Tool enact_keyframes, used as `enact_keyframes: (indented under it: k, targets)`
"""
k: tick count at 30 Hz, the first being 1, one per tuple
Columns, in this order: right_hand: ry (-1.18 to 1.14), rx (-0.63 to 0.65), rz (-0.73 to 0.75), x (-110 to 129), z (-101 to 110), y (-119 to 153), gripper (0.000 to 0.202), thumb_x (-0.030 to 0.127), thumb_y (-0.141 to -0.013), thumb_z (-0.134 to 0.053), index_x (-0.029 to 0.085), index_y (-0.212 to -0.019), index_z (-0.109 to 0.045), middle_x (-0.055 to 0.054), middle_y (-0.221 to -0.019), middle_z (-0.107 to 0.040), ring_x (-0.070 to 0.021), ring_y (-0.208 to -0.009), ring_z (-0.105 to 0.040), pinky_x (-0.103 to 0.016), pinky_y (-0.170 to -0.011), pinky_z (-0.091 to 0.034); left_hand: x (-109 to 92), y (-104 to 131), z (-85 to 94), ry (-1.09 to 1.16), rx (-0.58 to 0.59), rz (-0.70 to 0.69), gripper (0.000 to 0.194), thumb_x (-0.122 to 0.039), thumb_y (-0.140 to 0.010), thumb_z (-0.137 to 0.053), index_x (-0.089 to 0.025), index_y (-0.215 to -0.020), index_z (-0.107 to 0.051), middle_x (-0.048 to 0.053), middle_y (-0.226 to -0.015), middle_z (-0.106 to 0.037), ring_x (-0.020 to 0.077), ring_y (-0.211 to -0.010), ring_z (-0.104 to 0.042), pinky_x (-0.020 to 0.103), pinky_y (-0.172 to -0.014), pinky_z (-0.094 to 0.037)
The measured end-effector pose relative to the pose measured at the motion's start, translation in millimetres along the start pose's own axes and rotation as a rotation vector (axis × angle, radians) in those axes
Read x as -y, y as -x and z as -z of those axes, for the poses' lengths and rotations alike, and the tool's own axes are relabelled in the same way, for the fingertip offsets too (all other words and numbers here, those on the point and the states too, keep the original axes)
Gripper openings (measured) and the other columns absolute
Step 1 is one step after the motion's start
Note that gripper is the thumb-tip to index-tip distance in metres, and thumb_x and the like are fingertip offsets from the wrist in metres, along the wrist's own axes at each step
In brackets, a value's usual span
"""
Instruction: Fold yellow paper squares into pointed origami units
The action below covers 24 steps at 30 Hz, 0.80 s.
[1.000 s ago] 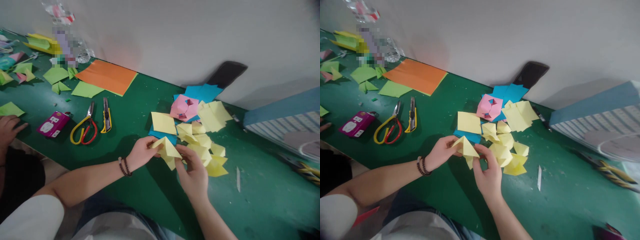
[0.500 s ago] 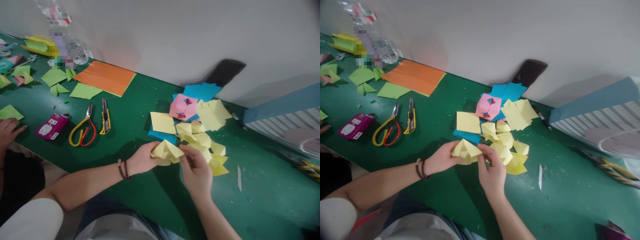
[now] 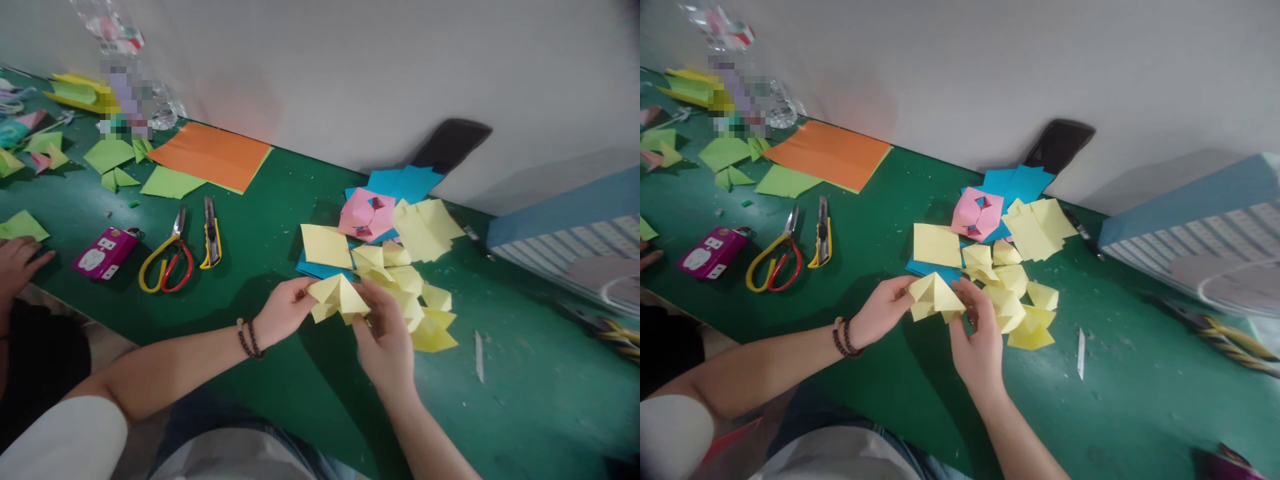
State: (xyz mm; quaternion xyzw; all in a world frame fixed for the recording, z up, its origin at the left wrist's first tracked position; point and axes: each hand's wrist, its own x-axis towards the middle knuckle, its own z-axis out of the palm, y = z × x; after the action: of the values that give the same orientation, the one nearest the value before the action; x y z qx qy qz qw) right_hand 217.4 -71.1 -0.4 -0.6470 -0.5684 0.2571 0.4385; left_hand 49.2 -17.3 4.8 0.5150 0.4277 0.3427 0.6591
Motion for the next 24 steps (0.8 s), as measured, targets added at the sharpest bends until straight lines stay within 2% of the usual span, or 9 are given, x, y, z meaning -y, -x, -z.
enact_keyframes:
  k: [3,6,9,14,16,21,24]
  targets:
    - [0.09,-0.065,-0.054,-0.4,1.7,-0.5,0.034,0.019,-0.082,-0.052,0.025,-0.114,-0.062,-0.006,-0.104,-0.07,-0.0194,-0.084,-0.068,-0.033,-0.068,-0.056,-0.9,1.4,-1.9,0.069,0.063,0.039,0.032,-0.037,-0.087,-0.058,-0.012,-0.104,-0.07,0.008,-0.095,-0.072,0.0211,-0.086,-0.066,0.028,-0.074,-0.053]
    - [0.16,-0.175,-0.023,1.9,4.5,1.5,0.028,0.019,-0.082,-0.053,0.024,-0.107,-0.066,-0.004,-0.095,-0.071,-0.0167,-0.071,-0.065,-0.028,-0.058,-0.052,0.4,3.0,-5.6,0.181,0.159,0.091,0.044,-0.05,-0.085,-0.061,-0.011,-0.104,-0.07,0.01,-0.097,-0.072,0.0208,-0.088,-0.067,0.03,-0.079,-0.055]
    - [0.224,-0.229,0.096,6.1,5.7,3.8,0.024,0.019,-0.083,-0.054,0.025,-0.103,-0.066,-0.005,-0.094,-0.071,-0.0186,-0.075,-0.066,-0.03,-0.063,-0.053,3.0,4.2,-8.4,0.232,0.226,0.134,0.051,-0.058,-0.08,-0.064,-0.011,-0.099,-0.071,0.011,-0.097,-0.071,0.0203,-0.089,-0.067,0.031,-0.082,-0.056]
    - [0.326,-0.181,0.413,9.0,5.9,1.5,0.026,0.014,-0.085,-0.055,0.028,-0.105,-0.062,-0.004,-0.092,-0.071,-0.0209,-0.083,-0.067,-0.034,-0.07,-0.055,4.1,5.5,-8.5,0.288,0.262,0.147,0.05,-0.057,-0.077,-0.068,-0.011,-0.097,-0.071,0.011,-0.102,-0.07,0.0203,-0.092,-0.067,0.032,-0.084,-0.056]
    - [0.345,-0.166,0.497,8.8,6.3,-0.7,0.03,0.013,-0.085,-0.056,0.029,-0.11,-0.06,-0.004,-0.093,-0.071,-0.0216,-0.085,-0.067,-0.036,-0.071,-0.055,3.3,5.7,-8.1,0.294,0.265,0.14,0.047,-0.054,-0.078,-0.069,-0.011,-0.097,-0.071,0.01,-0.101,-0.07,0.0199,-0.092,-0.067,0.032,-0.084,-0.056]
    - [0.379,-0.127,0.586,9.4,6.8,-2.8,0.038,0.012,-0.084,-0.057,0.03,-0.117,-0.056,-0.005,-0.099,-0.071,-0.0228,-0.09,-0.068,-0.039,-0.076,-0.056,1.8,5.8,-8.0,0.276,0.27,0.12,0.04,-0.048,-0.08,-0.068,-0.014,-0.1,-0.072,0.009,-0.103,-0.07,0.0196,-0.093,-0.066,0.03,-0.083,-0.056]
    - [0.381,-0.112,0.594,10.5,6.4,-1.9,0.043,0.01,-0.083,-0.055,0.031,-0.121,-0.055,-0.004,-0.102,-0.071,-0.0225,-0.093,-0.067,-0.039,-0.077,-0.056,1.6,6.6,-7.8,0.312,0.248,0.118,0.048,-0.049,-0.081,-0.067,-0.018,-0.118,-0.066,0.008,-0.11,-0.068,0.0196,-0.096,-0.065,0.029,-0.081,-0.056]
